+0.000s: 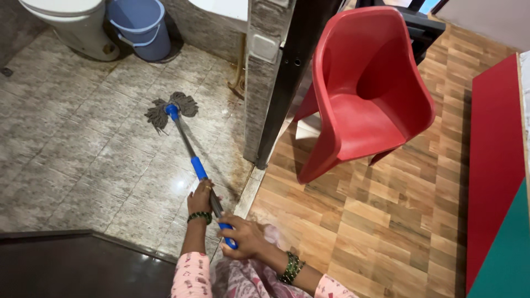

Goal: The person is mopping the floor by hand using a mop. They clean the tiled floor of a bathroom and then move into a bedroom area with wooden-patterned flooring, mopping around a red chair and near a bed.

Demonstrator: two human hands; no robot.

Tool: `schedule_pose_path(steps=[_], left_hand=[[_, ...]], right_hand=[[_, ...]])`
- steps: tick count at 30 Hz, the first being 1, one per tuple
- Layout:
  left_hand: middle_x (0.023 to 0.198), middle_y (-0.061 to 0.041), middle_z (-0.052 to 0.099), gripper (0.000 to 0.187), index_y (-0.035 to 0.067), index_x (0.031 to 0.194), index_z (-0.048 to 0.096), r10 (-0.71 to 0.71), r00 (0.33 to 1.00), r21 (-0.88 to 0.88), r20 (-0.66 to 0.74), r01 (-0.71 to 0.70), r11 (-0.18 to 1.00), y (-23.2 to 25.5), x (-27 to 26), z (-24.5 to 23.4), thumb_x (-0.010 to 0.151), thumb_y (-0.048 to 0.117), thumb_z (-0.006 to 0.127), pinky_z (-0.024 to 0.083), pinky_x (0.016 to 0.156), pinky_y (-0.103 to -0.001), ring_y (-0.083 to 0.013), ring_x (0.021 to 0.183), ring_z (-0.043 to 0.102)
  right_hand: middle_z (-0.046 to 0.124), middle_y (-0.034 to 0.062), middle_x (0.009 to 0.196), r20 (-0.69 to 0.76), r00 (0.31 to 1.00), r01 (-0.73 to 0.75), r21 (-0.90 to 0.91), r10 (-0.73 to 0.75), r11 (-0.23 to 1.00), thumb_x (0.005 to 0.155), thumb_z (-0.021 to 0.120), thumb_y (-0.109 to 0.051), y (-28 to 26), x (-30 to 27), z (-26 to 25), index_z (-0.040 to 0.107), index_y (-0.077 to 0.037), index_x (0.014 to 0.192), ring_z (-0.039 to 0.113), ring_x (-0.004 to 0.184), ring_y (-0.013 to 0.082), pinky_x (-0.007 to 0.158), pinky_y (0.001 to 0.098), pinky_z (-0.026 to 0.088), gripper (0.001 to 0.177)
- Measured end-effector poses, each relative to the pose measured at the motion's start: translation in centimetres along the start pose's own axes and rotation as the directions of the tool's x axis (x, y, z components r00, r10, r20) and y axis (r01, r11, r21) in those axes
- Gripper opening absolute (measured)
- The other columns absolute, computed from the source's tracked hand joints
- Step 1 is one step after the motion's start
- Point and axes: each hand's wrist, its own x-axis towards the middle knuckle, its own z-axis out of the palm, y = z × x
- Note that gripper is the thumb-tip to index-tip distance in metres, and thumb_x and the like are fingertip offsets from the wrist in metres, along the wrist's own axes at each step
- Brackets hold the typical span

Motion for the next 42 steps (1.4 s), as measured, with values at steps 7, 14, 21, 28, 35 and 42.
schedule_pose_path(steps=[7,14,21,28,35,42], left_hand=[[0.136,0.002,0.062,0.056,0.018,0.128,0.061,-0.198,0.965,0.235,0.171,0.156,0.959,8.5,-7.8,3.0,0.078,0.036,0.077,0.017,0.117,-0.075,-0.0167,0.133,0.05],[0.099,-0.004,0.069,0.054,0.014,0.095,0.071,0.071,0.99,0.012,-0.121,-0.07,0.997,28.4,-13.0,-3.4,0.068,0.059,0.08,0.019,0.109,-0.073,-0.0292,0.112,0.058],[0.085,-0.008,0.061,0.048,0.011,0.078,0.061,0.203,0.907,-0.163,-0.37,-0.278,0.947,42.3,-16.8,-5.0,0.075,0.055,0.081,0.031,0.104,-0.061,-0.0297,0.092,0.059],[0.084,-0.008,0.06,0.033,0.012,0.072,0.051,0.282,0.781,-0.23,-0.557,-0.471,0.852,41.8,-17.7,-3.2,0.076,0.033,0.075,0.04,0.1,-0.058,-0.0292,0.09,0.062],[0.081,-0.006,0.061,0.031,0.014,0.071,0.049,0.301,0.748,-0.272,-0.591,-0.536,0.799,36.3,-16.7,-1.7,0.075,0.03,0.074,0.046,0.095,-0.054,-0.0278,0.086,0.063],[0.079,-0.008,0.059,0.03,0.011,0.075,0.052,0.271,0.829,-0.221,-0.49,-0.418,0.881,24.7,-14.4,-1.7,0.074,0.031,0.075,0.047,0.094,-0.054,-0.0308,0.083,0.062]], right_hand=[[0.07,0.0108,0.117,-0.043,0.975,0.218,-0.038,-0.22,0.975,0.074,0.083,-0.026,-2.1,-9.2,-7.4,0.07,-0.01,0.098,0.071,0.107,0.0328,0.092,0.0457,0.057,0.032],[0.073,0.0112,0.117,0.043,0.963,0.267,-0.065,-0.265,0.961,0.08,0.078,-0.019,-8.7,-18.6,-25.3,0.072,-0.008,0.101,0.073,0.1,0.0316,0.083,0.0441,0.059,0.025],[0.073,0.0105,0.108,0.04,0.896,0.431,-0.318,-0.442,0.844,0.092,0.065,-0.008,-18.0,-22.6,-37.5,0.073,-0.007,0.107,0.076,0.1,0.0282,0.087,0.0384,0.065,0.017],[0.075,0.0014,0.106,0.097,0.92,0.39,-0.345,-0.381,0.854,0.092,0.069,-0.013,-18.3,-24.6,-35.8,0.076,-0.011,0.107,0.078,0.1,0.0201,0.086,0.0316,0.064,0.017],[0.076,0.001,0.111,0.214,0.914,0.397,-0.291,-0.345,0.871,0.096,0.069,-0.022,-18.4,-22.3,-32.8,0.075,-0.014,0.115,0.075,0.105,0.0206,0.091,0.034,0.061,0.021],[0.072,0.0131,0.106,0.106,0.978,0.187,-0.045,-0.182,0.981,0.086,0.073,-0.021,-18.3,-16.4,-23.2,0.071,-0.004,0.11,0.071,0.097,0.0331,0.09,0.0454,0.058,0.029]])
